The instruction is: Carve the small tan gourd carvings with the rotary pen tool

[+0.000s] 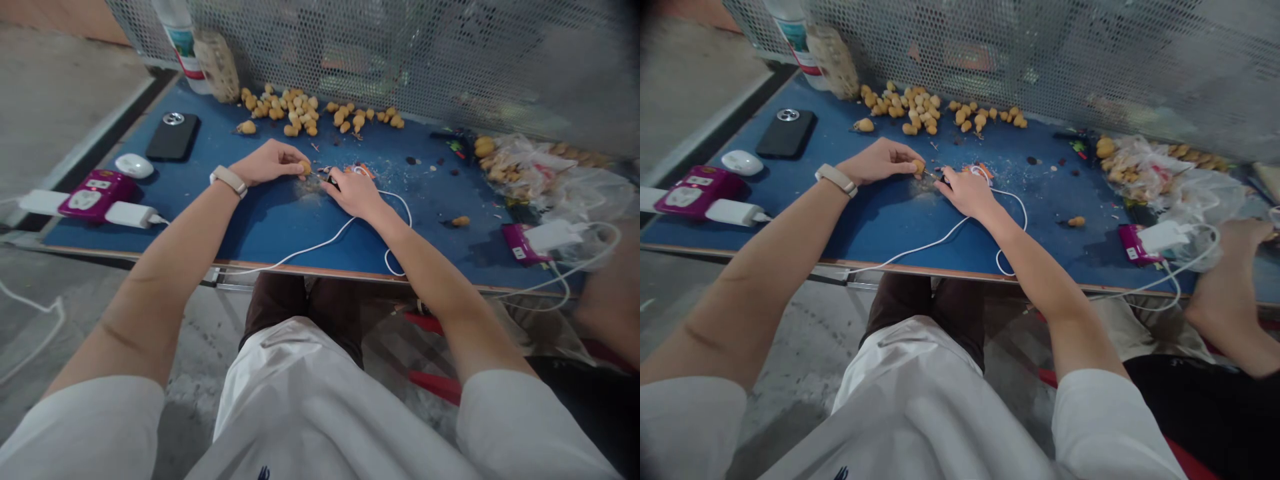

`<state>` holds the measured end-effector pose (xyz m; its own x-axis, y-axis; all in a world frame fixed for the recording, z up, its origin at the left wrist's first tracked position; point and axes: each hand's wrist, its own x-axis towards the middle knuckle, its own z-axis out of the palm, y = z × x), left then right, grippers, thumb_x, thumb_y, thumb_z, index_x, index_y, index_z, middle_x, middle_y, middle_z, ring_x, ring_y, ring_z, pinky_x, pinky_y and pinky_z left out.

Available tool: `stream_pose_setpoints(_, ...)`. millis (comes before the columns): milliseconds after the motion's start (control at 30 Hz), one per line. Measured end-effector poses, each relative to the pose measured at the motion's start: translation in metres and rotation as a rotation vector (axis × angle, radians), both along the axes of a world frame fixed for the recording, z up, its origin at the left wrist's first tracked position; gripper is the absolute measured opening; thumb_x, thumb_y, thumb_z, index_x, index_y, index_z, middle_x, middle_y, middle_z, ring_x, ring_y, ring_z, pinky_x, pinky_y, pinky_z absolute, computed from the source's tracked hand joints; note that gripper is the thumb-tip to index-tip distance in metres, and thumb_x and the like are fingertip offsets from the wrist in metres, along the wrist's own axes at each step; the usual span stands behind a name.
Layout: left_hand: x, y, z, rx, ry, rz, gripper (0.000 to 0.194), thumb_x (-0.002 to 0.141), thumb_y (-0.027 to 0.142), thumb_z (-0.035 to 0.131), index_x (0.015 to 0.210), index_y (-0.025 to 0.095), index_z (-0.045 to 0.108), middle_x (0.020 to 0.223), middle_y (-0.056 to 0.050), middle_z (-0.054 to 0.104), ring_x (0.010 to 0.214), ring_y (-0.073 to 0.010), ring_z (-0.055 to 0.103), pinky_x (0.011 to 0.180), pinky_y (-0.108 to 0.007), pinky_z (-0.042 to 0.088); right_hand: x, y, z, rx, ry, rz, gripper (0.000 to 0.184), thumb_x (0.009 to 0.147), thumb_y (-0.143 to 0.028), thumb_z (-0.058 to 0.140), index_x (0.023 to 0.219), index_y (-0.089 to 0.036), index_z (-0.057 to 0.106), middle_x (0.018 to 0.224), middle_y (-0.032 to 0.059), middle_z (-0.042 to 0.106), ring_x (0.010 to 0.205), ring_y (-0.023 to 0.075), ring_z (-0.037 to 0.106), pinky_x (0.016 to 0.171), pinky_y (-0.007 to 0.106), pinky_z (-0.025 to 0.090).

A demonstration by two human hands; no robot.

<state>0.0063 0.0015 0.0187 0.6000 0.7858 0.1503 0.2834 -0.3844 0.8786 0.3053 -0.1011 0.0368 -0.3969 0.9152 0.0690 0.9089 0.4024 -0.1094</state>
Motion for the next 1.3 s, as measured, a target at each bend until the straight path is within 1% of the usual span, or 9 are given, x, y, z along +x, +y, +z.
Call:
stream_pose_setpoints(133,0.000,0.000,0.000,-0.015,-0.011,-0.008,0.046,0.100,0.052,0.109,0.132,0.021,0.101,0.114,-0.013,0.096,0.119,-0.0342,0.094,0.123,-0.051,0.071,-0.001,-0.002,0.002,-0.001,-0.018,0.008,0.064,0.135,-0.055,0.035,0.170,-0.017,0.072,0.128,0.0231,0.091,0.118,0.0453,0.080,0.104,0.051,0.056)
stream_pose_setpoints(233,0.000,-0.001,0.002,-0.020,-0.004,-0.006,0.045,0.101,0.051,0.109,0.133,0.020,0.101,0.113,-0.014,0.096,0.120,-0.0344,0.094,0.123,-0.050,0.071,-0.001,-0.003,0.004,-0.002,-0.036,0.024,0.064,0.135,-0.055,0.037,0.172,-0.016,0.072,0.130,0.0237,0.091,0.120,0.0459,0.080,0.105,0.051,0.056)
stream_pose_setpoints(433,0.000,-0.004,0.005,-0.023,0.009,0.003,0.044,0.101,0.051,0.109,0.133,0.022,0.101,0.111,-0.013,0.096,0.121,-0.0343,0.093,0.123,-0.048,0.071,-0.001,-0.003,0.003,0.003,-0.051,0.018,0.064,0.135,-0.058,0.041,0.175,-0.018,0.071,0.138,0.0239,0.091,0.124,0.0451,0.081,0.106,0.049,0.055)
stream_pose_setpoints(567,0.000,-0.004,0.005,-0.024,0.012,-0.001,0.044,0.100,0.051,0.108,0.132,0.021,0.101,0.113,-0.013,0.096,0.121,-0.0340,0.094,0.123,-0.048,0.071,-0.001,-0.003,0.002,0.001,-0.045,0.017,0.065,0.136,-0.059,0.039,0.174,-0.018,0.071,0.136,0.0243,0.091,0.122,0.0451,0.081,0.105,0.049,0.054)
stream_pose_setpoints(700,0.001,-0.005,0.005,-0.033,0.004,0.006,0.043,0.099,0.050,0.109,0.130,0.021,0.101,0.113,-0.013,0.096,0.121,-0.0343,0.094,0.124,-0.049,0.071,-0.002,-0.002,0.001,-0.002,-0.030,0.001,0.062,0.136,-0.055,0.038,0.171,-0.017,0.071,0.134,0.0236,0.090,0.121,0.0443,0.081,0.104,0.048,0.054)
stream_pose_setpoints(800,0.001,-0.006,0.005,-0.025,-0.003,0.011,0.043,0.100,0.049,0.109,0.130,0.020,0.100,0.112,-0.013,0.096,0.122,-0.0347,0.093,0.124,-0.051,0.071,-0.001,0.000,-0.001,-0.001,-0.015,-0.022,0.060,0.137,-0.056,0.038,0.168,-0.018,0.072,0.132,0.0228,0.090,0.120,0.0437,0.081,0.105,0.048,0.054)
stream_pose_setpoints(1000,0.000,-0.002,0.000,-0.017,-0.014,-0.003,0.046,0.100,0.052,0.108,0.133,0.021,0.100,0.116,-0.014,0.096,0.124,-0.0357,0.093,0.124,-0.052,0.071,0.001,0.004,-0.006,0.016,0.037,-0.043,0.058,0.137,-0.059,0.039,0.161,-0.019,0.074,0.129,0.0230,0.090,0.122,0.0444,0.080,0.105,0.049,0.055)
stream_pose_setpoints(1133,-0.002,0.003,-0.005,0.001,-0.019,-0.024,0.046,0.100,0.054,0.108,0.132,0.023,0.101,0.116,-0.013,0.096,0.122,-0.0351,0.094,0.123,-0.052,0.072,0.001,0.004,-0.006,0.009,0.045,-0.038,0.059,0.136,-0.058,0.037,0.161,-0.019,0.073,0.128,0.0213,0.089,0.122,0.0434,0.079,0.107,0.049,0.055)
stream_pose_setpoints(1300,-0.002,0.005,-0.005,-0.024,-0.012,-0.024,0.048,0.101,0.053,0.108,0.135,0.021,0.100,0.119,-0.014,0.096,0.124,-0.0357,0.094,0.125,-0.053,0.071,0.001,0.003,-0.005,0.009,0.042,-0.021,0.060,0.136,-0.058,0.036,0.164,-0.019,0.072,0.128,0.0216,0.090,0.123,0.0437,0.080,0.107,0.049,0.055)
